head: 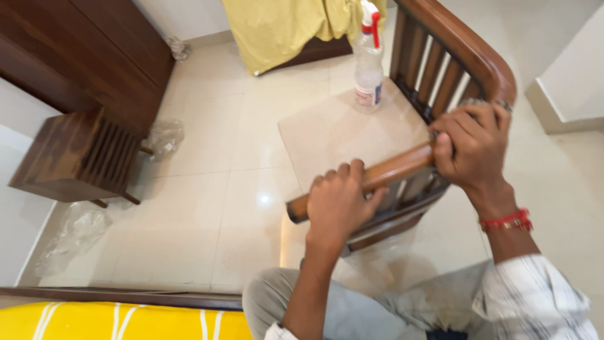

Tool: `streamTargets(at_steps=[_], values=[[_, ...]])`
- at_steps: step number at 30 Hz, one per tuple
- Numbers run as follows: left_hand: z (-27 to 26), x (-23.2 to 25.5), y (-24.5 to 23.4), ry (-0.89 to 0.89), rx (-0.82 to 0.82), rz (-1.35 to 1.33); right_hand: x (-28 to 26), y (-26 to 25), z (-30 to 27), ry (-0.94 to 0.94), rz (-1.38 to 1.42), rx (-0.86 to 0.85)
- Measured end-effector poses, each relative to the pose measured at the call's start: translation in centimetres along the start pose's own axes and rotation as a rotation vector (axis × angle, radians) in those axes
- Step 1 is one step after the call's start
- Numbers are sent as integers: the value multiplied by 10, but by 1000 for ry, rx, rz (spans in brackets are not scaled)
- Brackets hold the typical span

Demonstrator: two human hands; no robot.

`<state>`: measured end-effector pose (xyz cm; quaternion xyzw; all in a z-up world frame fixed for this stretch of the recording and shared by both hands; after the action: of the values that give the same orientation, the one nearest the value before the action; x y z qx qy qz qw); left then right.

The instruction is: The person sits on the floor and wipes the wooden armrest and back of a chair with a cloth. They then stand, spray cleaner onto the cloth, and wipe the surface of a wooden wardrobe door.

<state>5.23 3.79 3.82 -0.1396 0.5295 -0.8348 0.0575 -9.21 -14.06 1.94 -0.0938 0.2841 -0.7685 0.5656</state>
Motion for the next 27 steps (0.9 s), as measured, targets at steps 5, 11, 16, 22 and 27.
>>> streamTargets(at_steps=[5,11,16,22,27], values=[[-4,-3,-5,-11,-76,-85,-3,0,-2,28,-7,-12],[-5,-4,-12,-28,-162,-171,-6,-1,4,63,21,-62],[-4,-2,-15,-61,-215,-199,-6,-4,6,93,27,-67],[-18,-1,-31,79,-8,-137,-16,3,-2,108,12,45],[-54,-20,-38,-124,190,-42,-59,15,-14,129,-37,62]])
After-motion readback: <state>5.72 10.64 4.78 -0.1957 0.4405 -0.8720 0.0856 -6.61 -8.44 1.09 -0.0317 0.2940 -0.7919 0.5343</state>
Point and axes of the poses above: each hand's wrist, its own z-axis towards the middle knuckle, its own y-axis out of the palm, x = y × z, the point moved 3 cm from there along z, towards the middle knuckle, and after that the axes turned 3 degrees about y, right-handed, at the moved point
